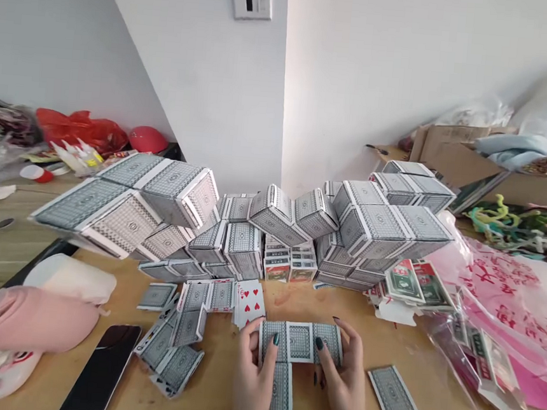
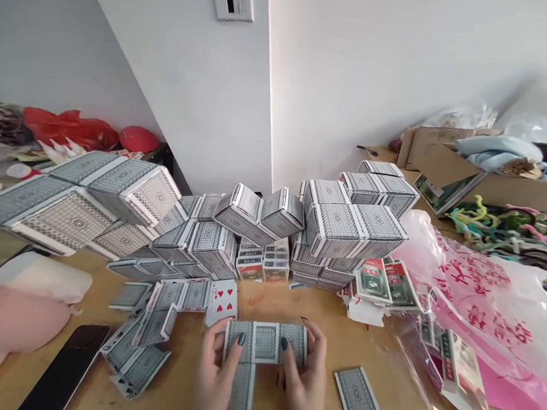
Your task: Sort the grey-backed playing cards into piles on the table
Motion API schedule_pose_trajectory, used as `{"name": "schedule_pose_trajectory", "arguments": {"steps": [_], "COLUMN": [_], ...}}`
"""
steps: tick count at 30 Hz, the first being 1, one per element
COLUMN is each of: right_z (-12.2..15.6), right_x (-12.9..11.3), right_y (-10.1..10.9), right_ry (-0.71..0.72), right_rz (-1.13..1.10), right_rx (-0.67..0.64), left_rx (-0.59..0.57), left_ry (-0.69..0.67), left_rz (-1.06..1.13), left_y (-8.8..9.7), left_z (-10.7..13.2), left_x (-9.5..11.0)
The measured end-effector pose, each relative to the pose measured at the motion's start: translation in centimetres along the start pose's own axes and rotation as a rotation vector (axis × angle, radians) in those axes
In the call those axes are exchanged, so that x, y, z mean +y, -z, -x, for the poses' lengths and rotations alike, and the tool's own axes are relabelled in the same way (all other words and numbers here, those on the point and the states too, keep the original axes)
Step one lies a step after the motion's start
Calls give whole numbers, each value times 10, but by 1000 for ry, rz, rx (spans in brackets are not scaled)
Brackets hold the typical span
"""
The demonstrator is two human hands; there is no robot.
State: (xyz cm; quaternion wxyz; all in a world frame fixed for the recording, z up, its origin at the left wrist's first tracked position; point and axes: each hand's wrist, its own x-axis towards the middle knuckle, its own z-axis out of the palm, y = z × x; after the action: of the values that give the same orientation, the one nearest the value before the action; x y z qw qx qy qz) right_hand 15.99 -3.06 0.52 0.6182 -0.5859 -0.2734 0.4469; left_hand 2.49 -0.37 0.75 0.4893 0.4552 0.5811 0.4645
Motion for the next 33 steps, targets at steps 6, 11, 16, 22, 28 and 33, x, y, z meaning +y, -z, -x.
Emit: {"name": "schedule_pose_trajectory", "arguments": {"steps": [6,11,16,22,28,33], "right_z": [-4,-9,-14,-17,-19,-19], "right_x": [2,5,6,8,10,12], "right_y": [0,4,7,10,13,14], "right_ry": [42,99,145,139,145,164], "right_rz": [-46,-76,-96,-106,-86,-79], "right_rx": [62,-25,-92,-118,-129,-123], "left_rx": [25,25,23,8,54,47], "left_ry": [-26,-104,-190,-251,-277,-305], "left_rz": [27,20,20,83,55,79], "left_y": [-5,-5,-7,-11,-12,-14], "left_z": [1,-2,-7,-11,-8,-8], "left_x": [-2,-8,-12,-12,-12,-13]}}
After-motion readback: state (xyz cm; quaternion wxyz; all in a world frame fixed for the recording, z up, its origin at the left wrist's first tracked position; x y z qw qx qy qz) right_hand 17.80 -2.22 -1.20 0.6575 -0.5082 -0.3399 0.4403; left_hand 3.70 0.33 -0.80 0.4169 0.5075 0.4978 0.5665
